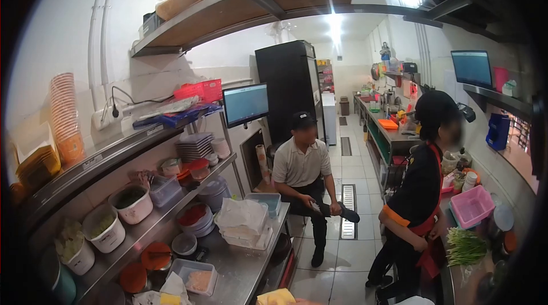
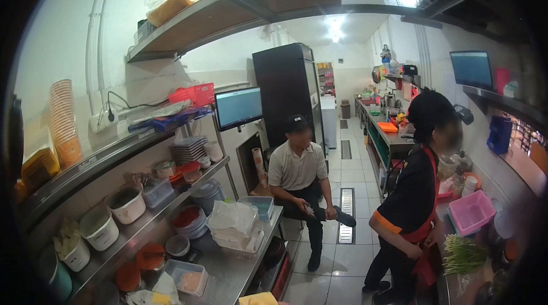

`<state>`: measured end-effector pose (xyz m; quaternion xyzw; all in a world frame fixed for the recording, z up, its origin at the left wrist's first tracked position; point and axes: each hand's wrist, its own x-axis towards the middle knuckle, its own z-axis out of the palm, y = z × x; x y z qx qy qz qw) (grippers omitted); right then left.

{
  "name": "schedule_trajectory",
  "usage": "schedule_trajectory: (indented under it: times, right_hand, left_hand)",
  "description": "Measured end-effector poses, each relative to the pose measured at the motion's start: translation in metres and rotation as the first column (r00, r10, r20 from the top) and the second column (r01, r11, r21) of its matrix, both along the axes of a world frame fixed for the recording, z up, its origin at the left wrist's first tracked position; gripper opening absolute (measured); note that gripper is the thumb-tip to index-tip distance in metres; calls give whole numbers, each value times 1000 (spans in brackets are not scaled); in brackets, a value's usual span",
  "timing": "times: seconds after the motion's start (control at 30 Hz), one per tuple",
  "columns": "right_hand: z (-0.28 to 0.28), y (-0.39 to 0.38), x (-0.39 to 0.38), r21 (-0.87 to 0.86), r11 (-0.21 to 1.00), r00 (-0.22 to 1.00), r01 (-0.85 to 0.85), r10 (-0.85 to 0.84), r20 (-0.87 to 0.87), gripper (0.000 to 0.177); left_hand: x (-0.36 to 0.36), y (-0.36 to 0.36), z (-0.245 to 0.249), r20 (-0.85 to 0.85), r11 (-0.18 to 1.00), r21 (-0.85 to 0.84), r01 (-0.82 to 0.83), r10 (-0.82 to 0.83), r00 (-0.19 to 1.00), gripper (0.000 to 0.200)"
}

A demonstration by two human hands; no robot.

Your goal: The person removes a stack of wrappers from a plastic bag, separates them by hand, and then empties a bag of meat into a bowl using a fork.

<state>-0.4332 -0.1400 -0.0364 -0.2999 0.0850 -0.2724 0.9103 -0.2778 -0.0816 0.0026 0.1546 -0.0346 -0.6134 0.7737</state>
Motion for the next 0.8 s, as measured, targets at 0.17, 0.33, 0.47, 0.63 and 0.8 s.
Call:
schedule_trajectory:
  times: [0.17,0.33,0.47,0.63,0.8]
  right_hand:
    - [16,-31,14,-602,798,752,-25,-382,-537,43]
    - [93,-36,23,-862,414,676,-294,-547,-494,44]
    - [138,-43,14,-843,475,860,-254,-287,-421,40]
    - [31,-44,30,-604,795,992,46,-105,-63,38]
    - [92,-32,70,-840,-195,741,-507,-596,-309,42]
  left_hand:
    - [-3,8,-11,-58,1000,-30,-6,4,998,64]
    - [-4,18,-16,-136,994,-107,18,-32,990,64]
    - [-1,31,-3,-250,961,-267,77,-146,957,64]
    - [12,18,-41,-232,998,-46,-30,19,973,72]
    - [7,28,-46,-76,996,92,-14,21,997,78]
